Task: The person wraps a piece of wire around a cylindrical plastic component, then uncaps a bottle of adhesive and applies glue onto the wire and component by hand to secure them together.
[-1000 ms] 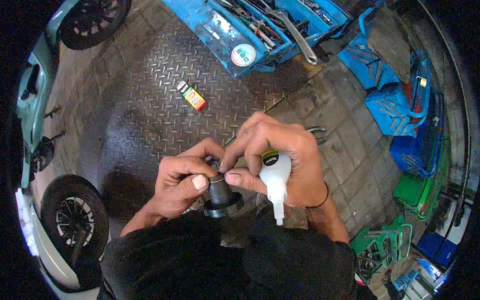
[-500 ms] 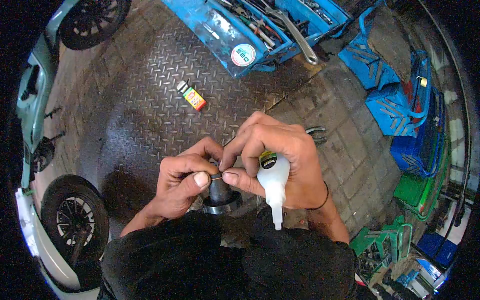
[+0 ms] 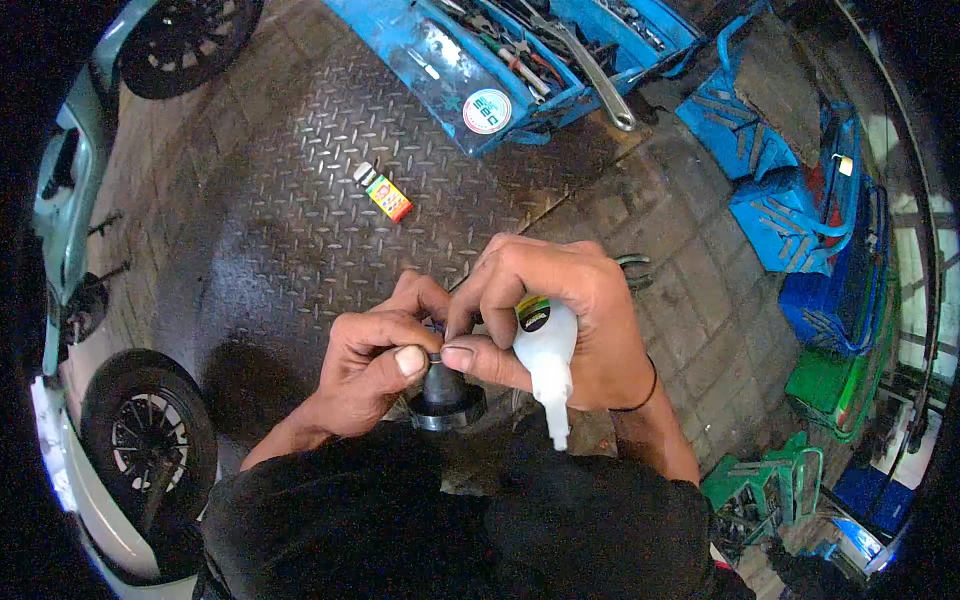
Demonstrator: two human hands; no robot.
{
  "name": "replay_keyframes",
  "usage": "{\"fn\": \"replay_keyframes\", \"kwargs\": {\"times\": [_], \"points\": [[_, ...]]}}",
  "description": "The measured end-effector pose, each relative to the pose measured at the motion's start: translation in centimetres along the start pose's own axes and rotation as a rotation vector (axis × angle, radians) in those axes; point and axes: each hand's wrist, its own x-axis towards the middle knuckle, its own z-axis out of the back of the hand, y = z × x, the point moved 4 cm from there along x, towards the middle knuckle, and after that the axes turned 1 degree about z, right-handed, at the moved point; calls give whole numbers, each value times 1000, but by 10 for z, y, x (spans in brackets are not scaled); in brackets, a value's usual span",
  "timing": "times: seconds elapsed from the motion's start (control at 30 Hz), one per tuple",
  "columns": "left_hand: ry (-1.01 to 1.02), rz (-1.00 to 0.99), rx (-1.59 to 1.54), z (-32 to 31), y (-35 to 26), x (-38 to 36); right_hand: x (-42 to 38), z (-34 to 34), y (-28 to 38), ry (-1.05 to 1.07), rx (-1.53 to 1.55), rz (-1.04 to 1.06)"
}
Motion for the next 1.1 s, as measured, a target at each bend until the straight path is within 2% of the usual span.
{"fn": "replay_keyframes", "kwargs": {"times": [0.3, 0.43, 0.5, 0.53, 0.57, 0.63, 0.77, 0.87, 0.93, 1.07, 1.1], "points": [[-29, 43, 69, 2, 1, -1, 0, -4, 6, -44, -108, 56], [-58, 73, -76, 2, 5, -4, -2, -5, 4, -55, -101, 49], [-47, 94, -165, 1, 6, -6, -6, -1, -2, -161, -19, -94], [-33, 78, -332, -1, 6, -6, -7, 2, -2, -167, -22, -93], [-18, 63, -497, -2, 5, -5, -8, 10, -7, -233, -17, -200], [-4, 47, -521, 2, 13, -6, -13, 19, -19, -352, 95, -360], [-35, 54, -547, 2, 17, -7, -16, 19, -20, -430, 144, -431], [-45, 49, -573, 0, 17, -7, -18, 15, -16, -421, 220, -388], [-49, 59, -584, 1, 16, -7, -18, 13, -15, -243, 182, -369], [-22, 102, -576, 2, 16, -7, -14, 6, -3, -144, 147, -363], [-27, 126, -576, 2, 16, -8, -14, 4, -1, -130, 149, -445]]}}
